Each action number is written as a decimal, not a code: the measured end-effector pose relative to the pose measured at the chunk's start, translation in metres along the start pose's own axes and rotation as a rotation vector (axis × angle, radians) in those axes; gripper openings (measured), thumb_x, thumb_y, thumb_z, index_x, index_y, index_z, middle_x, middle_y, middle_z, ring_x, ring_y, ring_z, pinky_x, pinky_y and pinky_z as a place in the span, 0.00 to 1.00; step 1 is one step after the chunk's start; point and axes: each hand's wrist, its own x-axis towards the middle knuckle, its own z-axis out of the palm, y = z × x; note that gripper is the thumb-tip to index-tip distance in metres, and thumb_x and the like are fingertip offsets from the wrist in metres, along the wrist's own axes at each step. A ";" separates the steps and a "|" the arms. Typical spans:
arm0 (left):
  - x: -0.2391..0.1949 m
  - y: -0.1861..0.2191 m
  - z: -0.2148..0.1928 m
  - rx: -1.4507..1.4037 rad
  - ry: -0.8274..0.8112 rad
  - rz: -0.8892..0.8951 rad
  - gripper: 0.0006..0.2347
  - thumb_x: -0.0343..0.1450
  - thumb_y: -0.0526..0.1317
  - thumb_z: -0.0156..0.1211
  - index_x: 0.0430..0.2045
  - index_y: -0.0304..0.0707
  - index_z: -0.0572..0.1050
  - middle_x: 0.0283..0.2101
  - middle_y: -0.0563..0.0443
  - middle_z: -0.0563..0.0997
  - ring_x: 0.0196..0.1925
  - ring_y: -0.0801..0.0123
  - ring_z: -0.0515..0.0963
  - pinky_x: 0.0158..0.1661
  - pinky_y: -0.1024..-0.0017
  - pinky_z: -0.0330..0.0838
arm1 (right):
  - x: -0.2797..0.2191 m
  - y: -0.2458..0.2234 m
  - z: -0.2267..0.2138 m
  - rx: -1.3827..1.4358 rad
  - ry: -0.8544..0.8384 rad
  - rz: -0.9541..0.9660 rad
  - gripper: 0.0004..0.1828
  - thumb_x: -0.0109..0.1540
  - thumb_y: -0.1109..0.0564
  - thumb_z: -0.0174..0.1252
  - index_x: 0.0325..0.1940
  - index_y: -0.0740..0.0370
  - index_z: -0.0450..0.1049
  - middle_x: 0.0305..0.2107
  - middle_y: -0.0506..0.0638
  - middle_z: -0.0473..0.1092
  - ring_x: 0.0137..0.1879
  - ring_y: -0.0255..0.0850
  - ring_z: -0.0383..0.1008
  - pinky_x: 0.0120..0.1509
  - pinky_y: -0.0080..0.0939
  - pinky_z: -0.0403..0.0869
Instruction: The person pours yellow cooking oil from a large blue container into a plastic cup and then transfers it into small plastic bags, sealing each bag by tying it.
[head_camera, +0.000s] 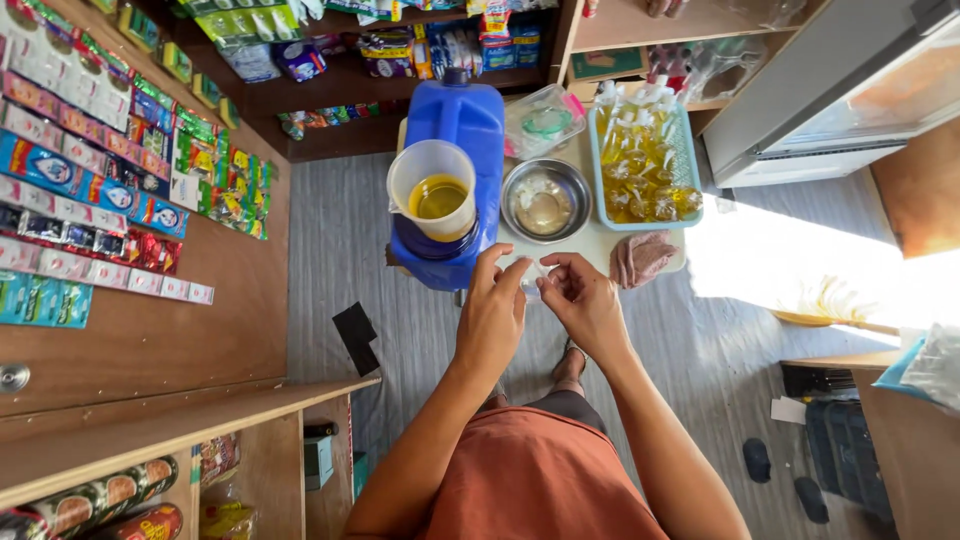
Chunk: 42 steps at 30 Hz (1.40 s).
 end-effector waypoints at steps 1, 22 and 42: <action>0.000 0.001 -0.004 0.004 0.004 -0.007 0.16 0.68 0.25 0.59 0.50 0.32 0.76 0.60 0.41 0.70 0.54 0.48 0.78 0.53 0.60 0.75 | 0.000 -0.005 0.002 0.001 -0.009 0.001 0.14 0.62 0.61 0.64 0.51 0.66 0.75 0.25 0.40 0.69 0.31 0.24 0.66 0.34 0.27 0.68; 0.004 -0.005 -0.006 -0.195 -0.017 -0.060 0.11 0.71 0.25 0.58 0.46 0.34 0.78 0.55 0.43 0.72 0.44 0.57 0.80 0.44 0.63 0.76 | 0.002 -0.017 0.004 -0.115 0.035 0.044 0.16 0.60 0.58 0.66 0.51 0.63 0.76 0.24 0.42 0.69 0.29 0.26 0.66 0.33 0.29 0.69; 0.015 0.008 0.059 -0.582 -0.061 -0.316 0.17 0.71 0.30 0.62 0.53 0.31 0.66 0.45 0.43 0.75 0.43 0.65 0.81 0.40 0.71 0.81 | -0.012 0.032 -0.024 0.199 0.326 0.073 0.14 0.63 0.59 0.64 0.50 0.64 0.71 0.33 0.44 0.73 0.34 0.26 0.73 0.37 0.28 0.74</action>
